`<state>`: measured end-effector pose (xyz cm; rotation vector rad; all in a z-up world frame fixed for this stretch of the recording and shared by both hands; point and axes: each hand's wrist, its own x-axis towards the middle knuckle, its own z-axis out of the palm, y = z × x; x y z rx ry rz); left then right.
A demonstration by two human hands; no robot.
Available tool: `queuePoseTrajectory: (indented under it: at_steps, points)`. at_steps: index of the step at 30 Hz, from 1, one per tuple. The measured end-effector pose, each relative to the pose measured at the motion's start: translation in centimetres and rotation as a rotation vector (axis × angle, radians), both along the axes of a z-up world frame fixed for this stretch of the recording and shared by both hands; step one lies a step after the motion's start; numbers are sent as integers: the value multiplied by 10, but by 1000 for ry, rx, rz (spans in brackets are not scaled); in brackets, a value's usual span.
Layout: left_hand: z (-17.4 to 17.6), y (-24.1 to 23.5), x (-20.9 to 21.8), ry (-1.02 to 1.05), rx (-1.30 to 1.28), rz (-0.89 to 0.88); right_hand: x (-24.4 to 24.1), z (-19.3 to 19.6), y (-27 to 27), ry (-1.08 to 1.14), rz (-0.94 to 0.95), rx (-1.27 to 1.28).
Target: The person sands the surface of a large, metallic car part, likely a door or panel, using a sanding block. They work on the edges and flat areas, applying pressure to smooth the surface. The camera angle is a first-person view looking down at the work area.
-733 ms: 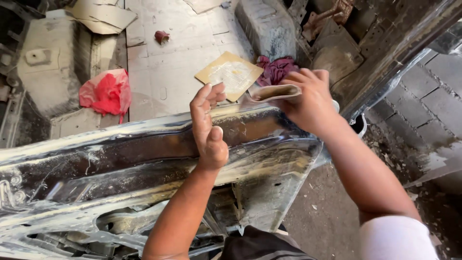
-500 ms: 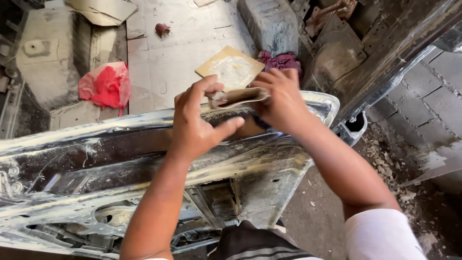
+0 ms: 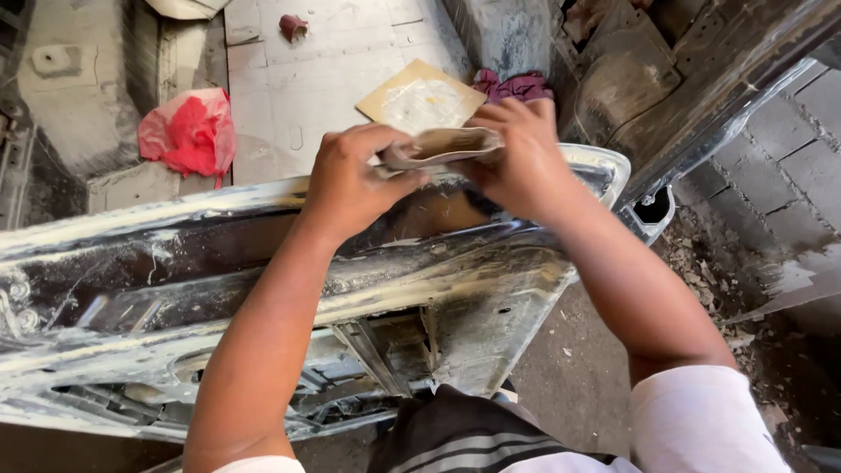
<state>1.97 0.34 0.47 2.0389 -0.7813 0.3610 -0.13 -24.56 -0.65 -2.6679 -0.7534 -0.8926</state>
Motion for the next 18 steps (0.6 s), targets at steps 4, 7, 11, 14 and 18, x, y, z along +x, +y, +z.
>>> queuePoseTrajectory:
  at_steps: [4,7,11,14,18]
  points:
    - [1,-15,1,-25,33,-115,-18,26,-8,123,-17,10]
    - [-8,-20,13,-382,139,-48,-16,32,-7,171,-59,-3]
    - [-20,-9,21,-293,213,-26,-33,25,-21,94,-37,31]
    - [-17,-13,20,-383,236,7,-47,21,-34,54,-145,5]
    - [-29,-60,27,-552,225,-58,-49,9,-38,123,-302,-1]
